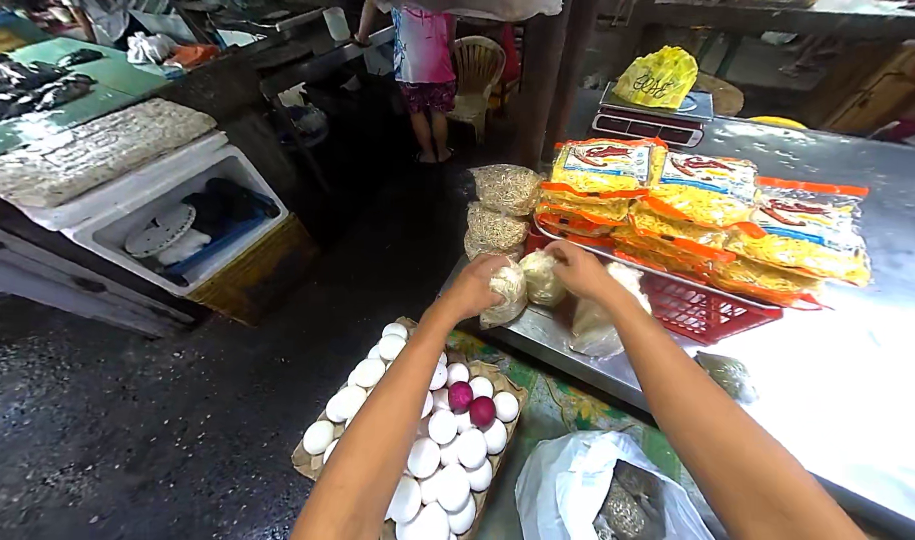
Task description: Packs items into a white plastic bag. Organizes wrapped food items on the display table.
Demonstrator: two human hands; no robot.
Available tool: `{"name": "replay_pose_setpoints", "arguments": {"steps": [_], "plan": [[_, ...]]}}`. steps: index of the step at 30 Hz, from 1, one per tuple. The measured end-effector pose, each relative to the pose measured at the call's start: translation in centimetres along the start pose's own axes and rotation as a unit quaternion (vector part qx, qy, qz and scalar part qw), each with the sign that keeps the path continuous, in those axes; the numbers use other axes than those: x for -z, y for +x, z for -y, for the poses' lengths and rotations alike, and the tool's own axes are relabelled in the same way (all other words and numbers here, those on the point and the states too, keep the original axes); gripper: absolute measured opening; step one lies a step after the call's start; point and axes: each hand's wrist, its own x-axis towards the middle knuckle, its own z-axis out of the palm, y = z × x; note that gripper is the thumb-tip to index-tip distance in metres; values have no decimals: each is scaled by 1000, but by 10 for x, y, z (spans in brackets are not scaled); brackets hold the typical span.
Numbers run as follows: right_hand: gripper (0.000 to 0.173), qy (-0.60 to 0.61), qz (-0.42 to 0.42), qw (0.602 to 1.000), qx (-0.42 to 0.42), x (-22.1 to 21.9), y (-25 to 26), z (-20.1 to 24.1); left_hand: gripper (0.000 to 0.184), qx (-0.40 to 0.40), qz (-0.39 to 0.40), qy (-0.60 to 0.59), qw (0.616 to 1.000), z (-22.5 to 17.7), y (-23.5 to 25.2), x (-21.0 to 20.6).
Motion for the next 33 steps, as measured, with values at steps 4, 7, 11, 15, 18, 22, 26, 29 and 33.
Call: {"name": "replay_pose_setpoints", "arguments": {"steps": [4, 7, 11, 15, 18, 22, 26, 29, 33], "plan": [[78, -104, 87, 985, -104, -15, 9, 17, 61, 2, 45, 23, 999, -2, 5, 0], [87, -87, 14, 987, -131, -32, 13, 14, 60, 1, 49, 14, 999, -2, 3, 3], [63, 26, -96, 991, -91, -34, 9, 4, 57, -16, 53, -5, 998, 4, 0, 7], [67, 236, -152, 957, -66, -39, 9, -12, 55, -34, 77, -24, 996, 1, 6, 10], [64, 336, -204, 914, -103, -54, 11, -16, 54, -54, 87, -46, 994, -4, 16, 6], [71, 395, -207, 882, -151, -69, 14, -22, 54, -45, 100, -86, 990, -5, 25, -1], [78, 431, -193, 870, -138, -74, 17, -35, 49, -29, 142, -92, 985, -12, 26, 5], [59, 417, -241, 868, -120, -74, 15, -32, 45, -38, 158, -90, 983, -17, 34, 4], [54, 423, -254, 864, -102, -80, 14, -36, 54, -25, 130, -97, 986, -18, 44, -2]]}}
